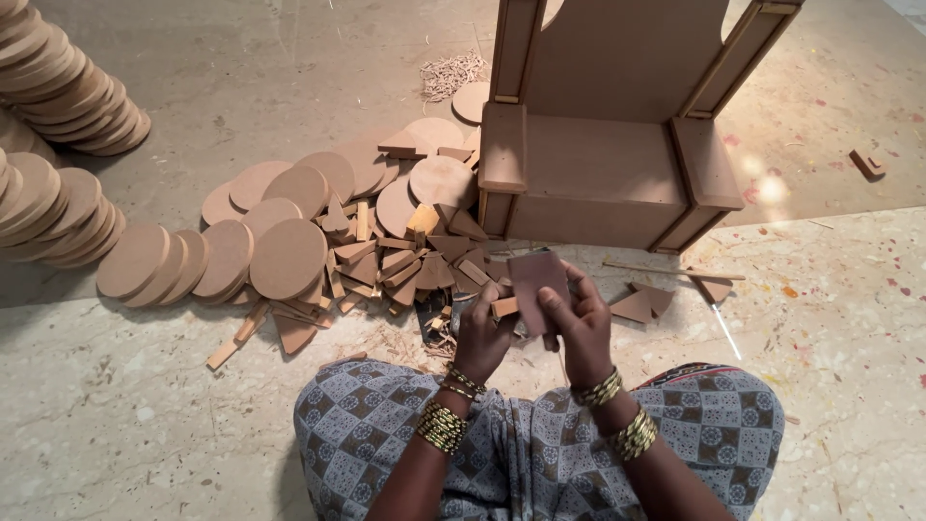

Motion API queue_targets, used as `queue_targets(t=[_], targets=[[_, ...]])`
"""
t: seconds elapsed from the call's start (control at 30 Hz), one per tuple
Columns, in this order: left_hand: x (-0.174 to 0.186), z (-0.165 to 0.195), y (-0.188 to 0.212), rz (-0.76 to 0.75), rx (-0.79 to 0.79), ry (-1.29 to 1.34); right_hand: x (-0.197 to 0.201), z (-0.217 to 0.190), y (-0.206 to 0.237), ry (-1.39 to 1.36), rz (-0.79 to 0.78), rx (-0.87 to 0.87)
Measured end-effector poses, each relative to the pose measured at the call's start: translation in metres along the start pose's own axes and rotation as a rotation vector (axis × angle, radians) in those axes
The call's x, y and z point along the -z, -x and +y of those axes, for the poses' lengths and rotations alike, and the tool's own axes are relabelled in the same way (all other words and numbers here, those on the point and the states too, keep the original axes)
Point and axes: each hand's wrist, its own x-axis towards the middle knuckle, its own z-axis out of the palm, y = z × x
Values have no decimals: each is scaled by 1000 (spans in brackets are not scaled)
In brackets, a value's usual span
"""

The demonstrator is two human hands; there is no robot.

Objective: The person sits on the floor and sands small wooden cut pieces one at a time using a sanding block, rubbing the block over each piece and setting it back on the floor among a pile of similar wooden parts.

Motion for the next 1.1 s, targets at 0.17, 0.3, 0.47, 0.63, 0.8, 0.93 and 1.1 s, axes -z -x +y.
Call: queue_targets(t=[0.17,0.3,0.47,0.63,0.8,0.93,1.1], targets=[[0,11,-6,-49,56,-38,-3,6,7,-16,-36,40],[1,16,-5,-31,29,-68,-6,5,11,37,-64,103],[9,20,-4,18,67,60,3,-1,-7,-29,-8,9],[3,25,-7,-7,24,-67,-6,7,3,18,0,44],[4,24,-10,-2,67,18,-5,9,-1,97,-30,147],[6,20,-7,63,-32,58,3,8,-9,9,20,19],[2,19,-6,38,-44,-38,-10,19,7,31,-52,180]])
